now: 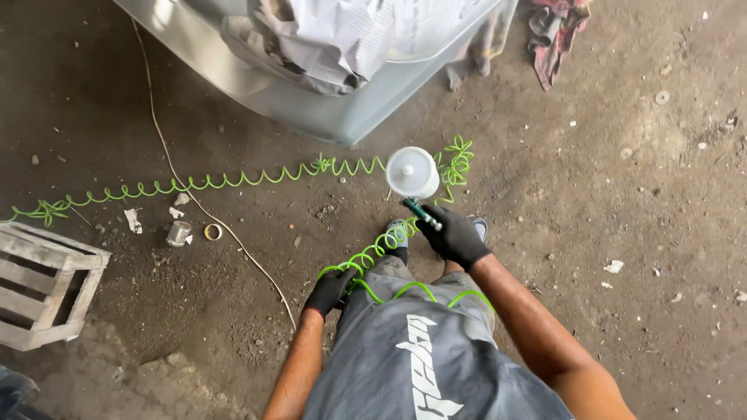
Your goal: The person uses a spray gun to apply paint to the front bumper and side panels of a silver car. The car is partially covered with newspaper and masking tape to protect adjacent areas. The person moves around the vehicle to cover different sections.
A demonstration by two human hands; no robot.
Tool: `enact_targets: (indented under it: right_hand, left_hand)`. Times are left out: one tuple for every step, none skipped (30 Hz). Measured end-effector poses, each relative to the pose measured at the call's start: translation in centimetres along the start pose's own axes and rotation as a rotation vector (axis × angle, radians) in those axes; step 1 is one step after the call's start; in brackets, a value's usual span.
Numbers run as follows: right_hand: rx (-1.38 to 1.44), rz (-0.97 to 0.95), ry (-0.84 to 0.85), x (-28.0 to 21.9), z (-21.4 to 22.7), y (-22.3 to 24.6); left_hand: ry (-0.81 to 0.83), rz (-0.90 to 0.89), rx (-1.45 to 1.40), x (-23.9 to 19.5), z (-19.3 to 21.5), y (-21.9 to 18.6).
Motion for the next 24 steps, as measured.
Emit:
enact_targets:
  right_hand:
    - [0.074, -0.037, 0.009, -0.2, -0.3, 0.7]
    - [0.148, -0.074, 0.019, -0.3, -0.7, 1.3]
    - [0.143, -0.072, 0.016, 0.1, -1.2, 0.8]
    - [0.173, -0.167, -0.035, 0.5, -1.5, -0.2]
    - [0.206, -0.258, -0.086, 1.0, -1.8, -1.1]
    - [0.203, -0.252, -0.088, 1.5, -1.7, -1.6]
    - [0.145, -0.335, -0.163, 1.7, -1.5, -2.5]
    - [0.086, -0.417, -0.239, 1.9, -1.4, -3.4]
    - [0.088, -0.401, -0.237, 2.2, -1.2, -4.9]
    - [0.156, -0.409, -0.292, 2.4, -0.9, -6.6]
    - [0.223, -0.425, -0.342, 2.1, -0.7, -8.3]
    - [0.223, -0.417, -0.335, 2.1, -0.1, -7.5]
    - [0.33, -0.479, -0.302, 1.5, 0.4, -7.1]
    - [0.436, -0.539, -0.268, 0.7, 0.9, -6.7]
    - [0.431, -0.532, -0.267, 0.5, 1.6, -6.1]
    - [0.455, -0.609, -0.179, 0.2, 1.8, -5.8]
    - [0.479, -0.688, -0.086, -0.4, 1.8, -5.4]
    - [0.476, -0.685, -0.083, -0.3, 1.7, -4.0]
    - [0.438, -0.647, -0.07, -0.5, 2.0, -2.6]
    - [0.4, -0.609, -0.056, -0.7, 2.4, -1.3]
    - [0.398, -0.617, -0.076, -0.8, 2.6, -0.9]
    - [0.313, -0.493, -0.112, -0.6, 3.2, -0.1]
    - [0.231, -0.363, -0.146, -0.2, 3.6, 0.8]
    - [0.23, -0.367, -0.165, -0.3, 4.3, 0.1]
  left_hand:
    - [-0.001, 0.003, -0.01, -0.3, 0.0, 0.6]
    - [-0.002, 0.006, -0.019, -0.5, 0.0, 1.2]
    - [0.0, 0.0, -0.02, -0.3, 0.0, 1.4]
    - [0.004, -0.009, -0.031, -0.2, -0.1, 1.6]
    - [0.003, -0.02, -0.042, -0.1, 0.0, 1.6]
    - [0.001, -0.026, -0.044, -0.2, -0.1, 1.5]
    - [-0.004, -0.003, -0.049, -0.5, -0.1, 1.8]
    - [-0.008, 0.02, -0.054, -0.8, -0.1, 2.1]
    - [-0.019, 0.012, -0.061, -0.6, 0.2, 2.0]
    - [-0.03, -0.006, -0.069, -0.5, 0.6, 1.8]
    - [-0.035, -0.016, -0.077, -0.6, 0.7, 2.0]
    - [-0.042, -0.017, -0.084, 1.0, 1.1, 3.6]
    - [-0.041, -0.04, -0.04, 2.5, 1.1, 5.3]
    - [-0.04, -0.063, 0.004, 4.0, 1.0, 7.1]
    - [-0.042, -0.069, -0.002, 4.3, 0.9, 6.8]
    - [-0.03, -0.053, 0.029, 4.6, 0.8, 6.5]
    - [-0.017, -0.033, 0.06, 4.8, 0.7, 6.6]
    - [-0.019, -0.035, 0.055, 4.8, 0.8, 6.6]
    - [0.012, -0.008, -0.017, 4.9, 0.4, 6.6]
    - [0.042, 0.018, -0.088, 5.0, -0.1, 6.5]
    - [0.057, 0.012, -0.075, 4.8, -0.6, 6.1]
    - [0.062, 0.014, -0.121, 4.6, -1.2, 5.7]
    - [0.062, 0.014, -0.165, 4.5, -1.3, 5.1]
    - [0.07, 0.004, -0.15, 3.6, -1.8, 4.0]
Point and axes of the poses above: each hand's wrist, its own x-axis towards the middle knuckle, its own z-axis out of the back of the hand, y = z × x, the point moved 5 cm from there along x, towards the middle knuckle, and after that the axes turned 4 degrees about x, right-handed, at the moved point
